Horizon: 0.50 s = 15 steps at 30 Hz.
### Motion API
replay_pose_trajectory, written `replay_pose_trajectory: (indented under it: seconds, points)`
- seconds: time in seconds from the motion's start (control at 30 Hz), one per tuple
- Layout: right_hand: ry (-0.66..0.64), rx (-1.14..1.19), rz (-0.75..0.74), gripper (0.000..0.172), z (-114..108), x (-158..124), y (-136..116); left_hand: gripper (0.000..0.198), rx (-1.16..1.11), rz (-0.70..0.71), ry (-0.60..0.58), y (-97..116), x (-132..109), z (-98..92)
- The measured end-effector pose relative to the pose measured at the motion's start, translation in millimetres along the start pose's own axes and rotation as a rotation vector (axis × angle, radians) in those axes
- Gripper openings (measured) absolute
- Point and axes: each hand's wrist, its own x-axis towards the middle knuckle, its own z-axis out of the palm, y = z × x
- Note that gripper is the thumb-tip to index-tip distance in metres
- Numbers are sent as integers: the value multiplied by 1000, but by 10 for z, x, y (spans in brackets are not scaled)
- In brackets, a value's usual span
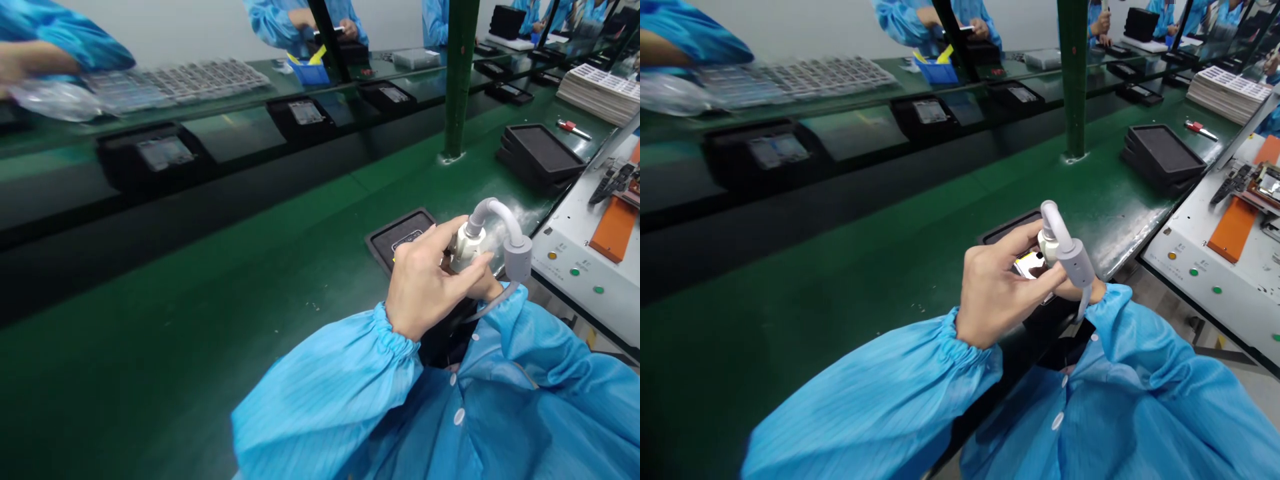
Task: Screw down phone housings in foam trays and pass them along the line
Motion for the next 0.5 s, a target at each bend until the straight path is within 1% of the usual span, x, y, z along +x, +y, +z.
replay_pose_trajectory:
  seconds: [0.07, 0.13, 0.23, 0.33, 0.4, 0.5]
  points:
    - [-68, 33, -32, 25, -9, -8, -7, 35, 9, 6, 4, 10, -3, -7]
    - [-87, 46, -56, 29, -15, -15, 7, 35, 18, 19, 11, 19, -8, -8]
    - [-57, 26, -63, 34, -20, -26, 51, 34, 33, 39, 26, 21, -16, 6]
    - [-52, 8, -61, 28, -32, -48, 94, 34, 37, 58, 32, 9, -24, 26]
    - [-28, -4, -56, 23, -44, -64, 104, 34, 41, 77, 17, 6, -27, 28]
    - [8, -14, -42, 23, -50, -78, 62, 36, 54, 102, -37, 32, -28, -8]
